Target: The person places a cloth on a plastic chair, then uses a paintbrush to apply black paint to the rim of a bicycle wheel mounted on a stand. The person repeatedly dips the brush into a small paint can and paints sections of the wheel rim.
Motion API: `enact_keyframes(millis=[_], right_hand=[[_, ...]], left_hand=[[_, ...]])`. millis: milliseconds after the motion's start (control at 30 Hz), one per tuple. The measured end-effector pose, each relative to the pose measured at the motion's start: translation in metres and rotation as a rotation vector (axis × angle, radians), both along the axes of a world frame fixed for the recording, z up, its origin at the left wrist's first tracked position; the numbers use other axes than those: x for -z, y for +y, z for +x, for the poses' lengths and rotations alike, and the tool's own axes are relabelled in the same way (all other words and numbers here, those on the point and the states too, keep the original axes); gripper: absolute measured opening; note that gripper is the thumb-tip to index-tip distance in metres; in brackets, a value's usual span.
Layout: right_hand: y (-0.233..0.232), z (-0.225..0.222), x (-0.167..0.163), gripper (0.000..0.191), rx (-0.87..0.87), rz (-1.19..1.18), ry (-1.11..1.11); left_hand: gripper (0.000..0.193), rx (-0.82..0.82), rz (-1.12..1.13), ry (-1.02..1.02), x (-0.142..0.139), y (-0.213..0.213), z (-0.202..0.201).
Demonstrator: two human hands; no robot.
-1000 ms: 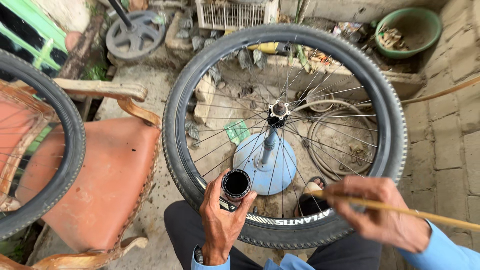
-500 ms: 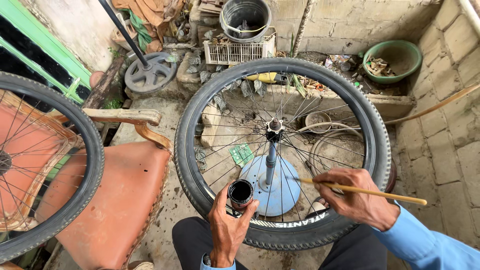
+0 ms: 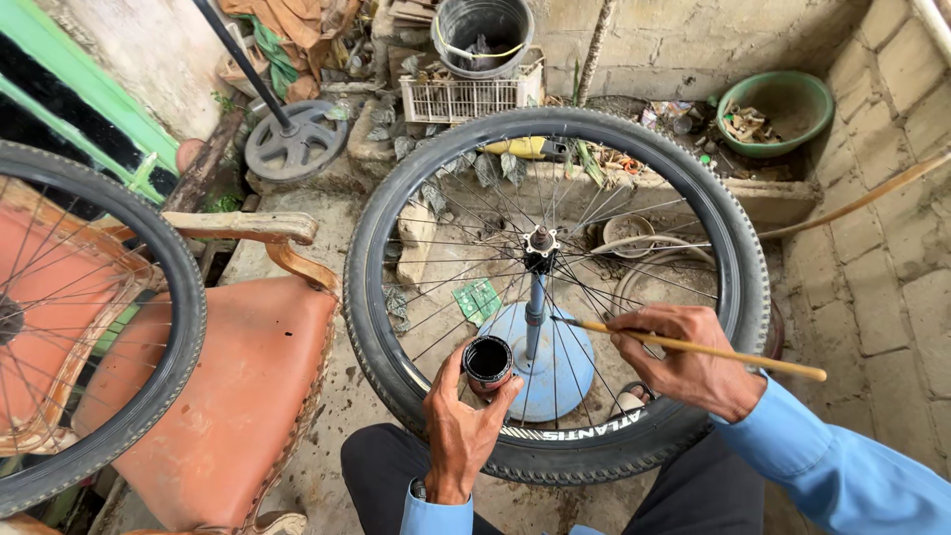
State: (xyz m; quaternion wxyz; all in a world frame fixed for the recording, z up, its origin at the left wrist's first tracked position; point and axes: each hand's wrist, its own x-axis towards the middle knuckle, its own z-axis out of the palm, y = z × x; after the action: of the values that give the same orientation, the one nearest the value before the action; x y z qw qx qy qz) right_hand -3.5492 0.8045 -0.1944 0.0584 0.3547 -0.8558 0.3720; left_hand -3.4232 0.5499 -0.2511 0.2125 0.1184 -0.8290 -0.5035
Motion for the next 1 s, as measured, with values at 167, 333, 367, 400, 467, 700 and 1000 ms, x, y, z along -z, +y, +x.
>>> enact_keyframes(millis=[167, 333, 367, 400, 467, 700, 1000], right_hand=[[-0.007, -0.004, -0.002, 0.019, 0.036, -0.048, 0.089], [-0.001, 0.001, -0.005, 0.020, -0.021, 0.021, -0.035], [0.001, 0.003, -0.005, 0.020, -0.042, 0.039, -0.042], [0.003, 0.004, -0.006, 0.020, -0.034, 0.030, -0.008], [0.003, 0.006, -0.005, 0.018, -0.016, 0.012, 0.065], [-0.004, 0.012, 0.001, 0.014, -0.093, 0.062, 0.149], [-0.003, 0.031, -0.016, 0.017, -0.113, 0.078, 0.222]], left_hand=[[0.072, -0.006, 0.008, -0.045, 0.000, 0.006, -0.002], [0.072, 0.018, 0.025, -0.029, 0.006, 0.007, -0.003], [0.072, 0.028, 0.027, -0.025, 0.007, 0.007, -0.003], [0.073, 0.029, 0.012, -0.018, 0.009, 0.007, -0.004], [0.074, 0.033, -0.016, 0.002, 0.011, 0.009, -0.005], [0.071, 0.051, -0.018, 0.032, 0.009, 0.015, -0.013], [0.068, 0.069, 0.015, 0.007, 0.011, 0.019, -0.013]])
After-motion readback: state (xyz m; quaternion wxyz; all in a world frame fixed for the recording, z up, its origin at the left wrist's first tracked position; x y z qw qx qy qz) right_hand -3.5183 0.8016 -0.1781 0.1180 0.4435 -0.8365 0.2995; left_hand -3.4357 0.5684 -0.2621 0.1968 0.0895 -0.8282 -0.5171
